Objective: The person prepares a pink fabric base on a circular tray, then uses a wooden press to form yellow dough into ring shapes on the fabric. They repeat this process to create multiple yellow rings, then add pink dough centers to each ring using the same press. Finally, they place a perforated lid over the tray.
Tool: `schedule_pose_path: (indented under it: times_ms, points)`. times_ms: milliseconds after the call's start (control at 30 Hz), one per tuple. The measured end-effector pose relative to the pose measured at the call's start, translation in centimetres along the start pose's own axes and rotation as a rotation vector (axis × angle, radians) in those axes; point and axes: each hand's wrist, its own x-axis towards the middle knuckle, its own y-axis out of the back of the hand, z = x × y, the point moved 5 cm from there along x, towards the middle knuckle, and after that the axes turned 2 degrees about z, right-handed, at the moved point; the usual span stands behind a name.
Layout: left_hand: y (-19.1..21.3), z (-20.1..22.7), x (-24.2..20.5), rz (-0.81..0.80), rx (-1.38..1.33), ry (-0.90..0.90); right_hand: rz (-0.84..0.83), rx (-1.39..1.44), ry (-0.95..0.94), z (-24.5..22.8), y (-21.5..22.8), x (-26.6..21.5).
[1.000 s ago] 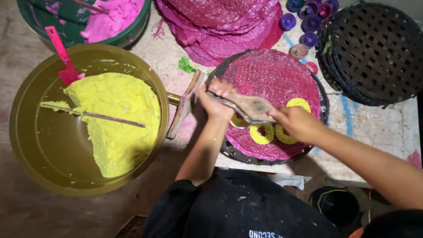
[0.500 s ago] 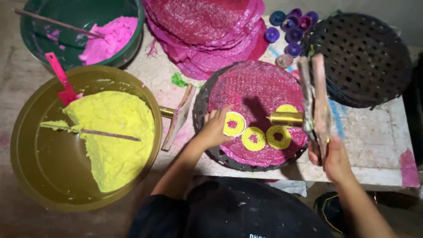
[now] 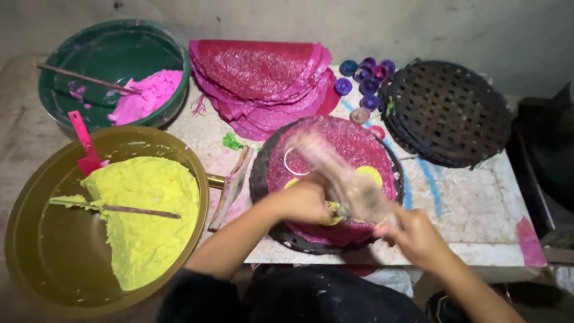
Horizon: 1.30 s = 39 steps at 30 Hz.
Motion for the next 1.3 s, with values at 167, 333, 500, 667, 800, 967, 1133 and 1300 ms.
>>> schedule_pose_path:
  times_ms: [167,333,500,667,800,967,1133,1300]
  points:
    - [-2.8,8.3,-3.9,-0.230,-0.086,-0.046,-0.253,-0.496,0.848,-16.2,0.3,1.0]
    - [-1.2,10.8,-7.1,-0.281,0.225,0.151,-0.682,-0.495,1.218,-21.8,-1.2,3.8]
    - [-0.2,13.0,-14.1,-0.385,0.482,0.533,-1.188,-0.028,0.684,-19.6,-5.5,3.1]
    - [1.1,13.0,-21.8,-0.052,0.392,0.582,-1.303,0.078,0.612,-20.3,-9.7,3.3]
    - [5.2,12.1,-32.9,0.828,0.137,0.471,-1.117,0.063,0.788,-24.3,-10.1,6.7]
    - [8.8,5.3,-38.9,0.465,-0.905,0.510,-0.188,-0.797,1.778,-30.4,-11.0,13.7]
    - [9.5,5.3,-36.4,0.618,-0.890,-0.071,0.230,-0.779,1.916,-36.3,-18.8,19.6]
    - [16.5,2.7,-46.0,1.473,-0.115,0.300,-0.261,-0.187,1.190,-36.1,-33.5,23.2]
